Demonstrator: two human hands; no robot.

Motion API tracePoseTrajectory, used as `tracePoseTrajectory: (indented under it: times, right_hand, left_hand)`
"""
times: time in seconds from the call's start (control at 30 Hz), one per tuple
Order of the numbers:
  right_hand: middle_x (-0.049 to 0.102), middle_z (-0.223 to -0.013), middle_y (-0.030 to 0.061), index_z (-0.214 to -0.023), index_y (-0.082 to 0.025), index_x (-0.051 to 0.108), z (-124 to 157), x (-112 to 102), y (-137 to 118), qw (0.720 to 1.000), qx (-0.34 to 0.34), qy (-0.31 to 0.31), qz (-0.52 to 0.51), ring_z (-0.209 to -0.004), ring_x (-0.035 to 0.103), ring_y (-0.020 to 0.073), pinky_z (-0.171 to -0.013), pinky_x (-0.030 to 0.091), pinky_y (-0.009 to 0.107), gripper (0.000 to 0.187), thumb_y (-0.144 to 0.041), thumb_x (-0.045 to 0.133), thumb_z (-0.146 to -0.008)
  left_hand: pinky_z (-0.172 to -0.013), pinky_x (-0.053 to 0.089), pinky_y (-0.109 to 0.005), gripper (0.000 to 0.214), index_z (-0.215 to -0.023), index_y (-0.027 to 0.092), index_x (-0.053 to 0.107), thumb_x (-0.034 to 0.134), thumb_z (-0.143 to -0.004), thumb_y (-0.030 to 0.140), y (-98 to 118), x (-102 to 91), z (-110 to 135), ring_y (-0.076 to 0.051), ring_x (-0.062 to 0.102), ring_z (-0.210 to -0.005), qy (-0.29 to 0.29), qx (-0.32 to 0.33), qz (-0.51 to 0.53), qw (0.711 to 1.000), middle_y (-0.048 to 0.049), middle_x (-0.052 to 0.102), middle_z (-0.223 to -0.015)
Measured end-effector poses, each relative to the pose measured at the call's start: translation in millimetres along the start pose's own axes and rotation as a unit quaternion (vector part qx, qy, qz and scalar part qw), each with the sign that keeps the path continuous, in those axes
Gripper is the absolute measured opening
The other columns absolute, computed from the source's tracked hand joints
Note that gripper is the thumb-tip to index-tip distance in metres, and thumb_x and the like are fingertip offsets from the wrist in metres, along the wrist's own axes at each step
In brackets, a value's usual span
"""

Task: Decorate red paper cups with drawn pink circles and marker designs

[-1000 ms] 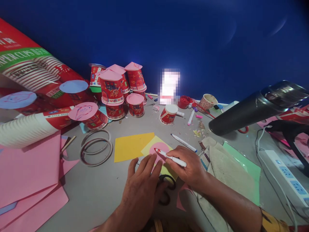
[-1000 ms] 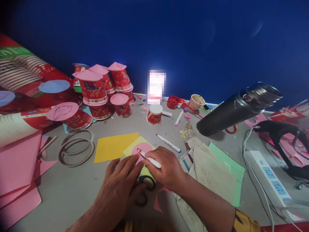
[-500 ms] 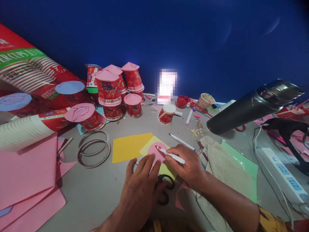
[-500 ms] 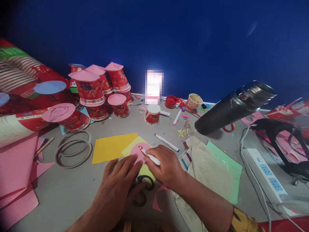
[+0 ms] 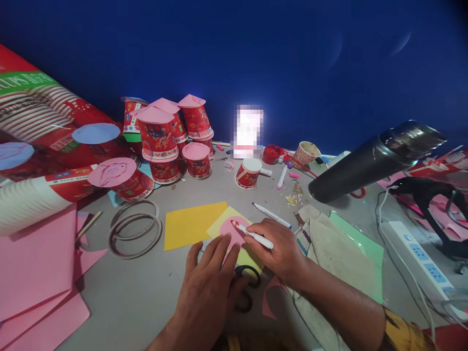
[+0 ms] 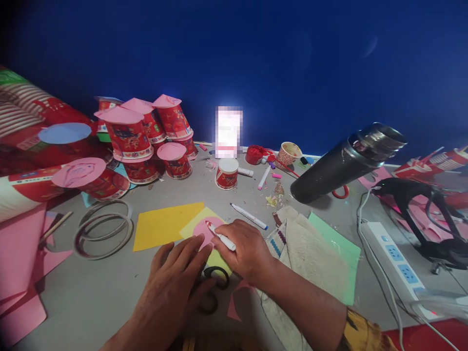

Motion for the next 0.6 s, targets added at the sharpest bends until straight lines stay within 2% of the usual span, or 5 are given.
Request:
tracePoseTrajectory:
  times: [0.3,0.6]
  right_hand:
    - [0.076,-0.076,0.003,-0.105,-0.022,0.069,5,-17,-9,0.999,0.001,0.03,0.043,-0.066,0.071,0.0188,-0.065,0.056,0.03,0.009,-0.024,0.06,-0.105]
    - [0.076,-0.077,0.0036,-0.105,-0.021,0.067,-1,-4,-19,0.998,-0.041,0.012,0.034,-0.066,0.069,0.0185,-0.063,0.053,0.03,0.013,-0.028,0.057,-0.109]
  left_hand:
    - [-0.103,0.042,-0.054,0.032,-0.127,0.021,0.066,0.066,-0.096,0.031,-1,1.2,0,-0.032,0.067,-0.12,0.003,0.003,0.001,1.0,-0.0119,0.073,-0.137]
    - [-0.105,0.04,-0.053,0.033,-0.13,0.024,0.065,0.064,-0.098,0.03,-3,1.9,0,-0.031,0.067,-0.121,0.003,0.006,0.009,1.0,-0.0097,0.073,-0.136]
Point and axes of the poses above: each hand's wrist, its own z-axis away from the middle knuckle, its own x-axis out of the palm, y = z × x, the point moved 10 cm from there along -z, towards the middle knuckle
